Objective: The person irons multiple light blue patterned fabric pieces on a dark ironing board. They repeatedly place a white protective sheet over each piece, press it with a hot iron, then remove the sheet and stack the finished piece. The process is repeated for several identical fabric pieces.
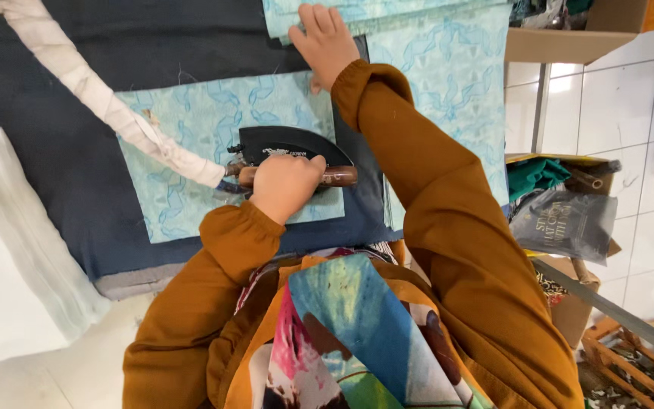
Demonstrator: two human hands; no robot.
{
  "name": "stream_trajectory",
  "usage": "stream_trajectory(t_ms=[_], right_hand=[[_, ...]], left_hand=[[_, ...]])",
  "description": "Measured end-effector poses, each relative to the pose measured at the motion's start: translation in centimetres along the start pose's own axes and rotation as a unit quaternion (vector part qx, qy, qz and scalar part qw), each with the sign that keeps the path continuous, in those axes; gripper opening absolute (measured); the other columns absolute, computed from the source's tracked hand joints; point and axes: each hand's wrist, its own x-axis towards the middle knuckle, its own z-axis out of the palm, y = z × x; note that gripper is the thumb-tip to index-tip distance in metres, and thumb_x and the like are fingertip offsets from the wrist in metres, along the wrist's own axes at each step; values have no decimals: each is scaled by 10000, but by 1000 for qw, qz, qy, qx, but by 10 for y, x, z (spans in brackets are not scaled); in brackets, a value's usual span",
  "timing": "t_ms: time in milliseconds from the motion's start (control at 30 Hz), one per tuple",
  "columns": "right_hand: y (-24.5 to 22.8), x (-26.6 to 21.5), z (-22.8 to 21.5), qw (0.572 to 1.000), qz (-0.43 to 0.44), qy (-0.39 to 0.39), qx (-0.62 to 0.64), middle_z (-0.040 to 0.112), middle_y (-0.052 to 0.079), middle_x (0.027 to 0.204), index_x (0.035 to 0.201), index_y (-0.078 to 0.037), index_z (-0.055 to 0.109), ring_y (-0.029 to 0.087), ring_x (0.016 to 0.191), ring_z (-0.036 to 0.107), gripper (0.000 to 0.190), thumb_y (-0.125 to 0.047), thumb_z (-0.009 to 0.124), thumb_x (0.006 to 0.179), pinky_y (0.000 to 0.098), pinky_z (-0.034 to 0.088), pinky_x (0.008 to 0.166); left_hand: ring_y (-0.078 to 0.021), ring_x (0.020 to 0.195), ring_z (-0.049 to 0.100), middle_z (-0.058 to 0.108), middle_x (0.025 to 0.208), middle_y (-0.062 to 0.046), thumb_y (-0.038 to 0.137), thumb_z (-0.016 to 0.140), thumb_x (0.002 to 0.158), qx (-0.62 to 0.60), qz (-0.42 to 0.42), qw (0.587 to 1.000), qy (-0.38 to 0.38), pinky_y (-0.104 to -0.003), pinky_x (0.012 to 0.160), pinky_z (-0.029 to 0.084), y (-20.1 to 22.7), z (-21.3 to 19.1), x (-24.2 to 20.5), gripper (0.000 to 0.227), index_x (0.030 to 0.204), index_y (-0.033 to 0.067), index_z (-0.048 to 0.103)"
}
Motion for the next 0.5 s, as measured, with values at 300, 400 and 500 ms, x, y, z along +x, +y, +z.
stream_trajectory(t_ms=[300, 400, 500], right_hand=[[-14, -17, 6, 996, 48, 53, -60, 479, 145, 1394, 1293, -123, 611, 342, 1331, 393, 899, -418, 959, 519, 482, 332, 1096], [-8, -22, -17, 1000, -10, 11, 12, 541, 85, 1397, 1208, -149, 668, 317, 1339, 425, 556, -316, 947, 758, 474, 352, 1096], [-8, -50, -38, 991, -94, -17, 94, 590, -29, 1429, 1250, -218, 720, 273, 1340, 451, 580, -268, 921, 708, 449, 371, 1093]], left_hand=[[-294, 589, 721, 705, 673, -111, 193, 615, 840, -85, 23, 994, -64, -437, 525, 559, 77, 2, -80, 88, 847, 107, 631], [-336, 617, 722, 705, 681, -140, 194, 622, 862, -99, 14, 992, -75, -476, 528, 557, 52, -25, -67, 92, 880, 106, 642], [-352, 633, 726, 712, 688, -158, 238, 654, 863, -63, -23, 994, -84, -494, 561, 561, 9, -59, -52, 132, 864, 106, 660]])
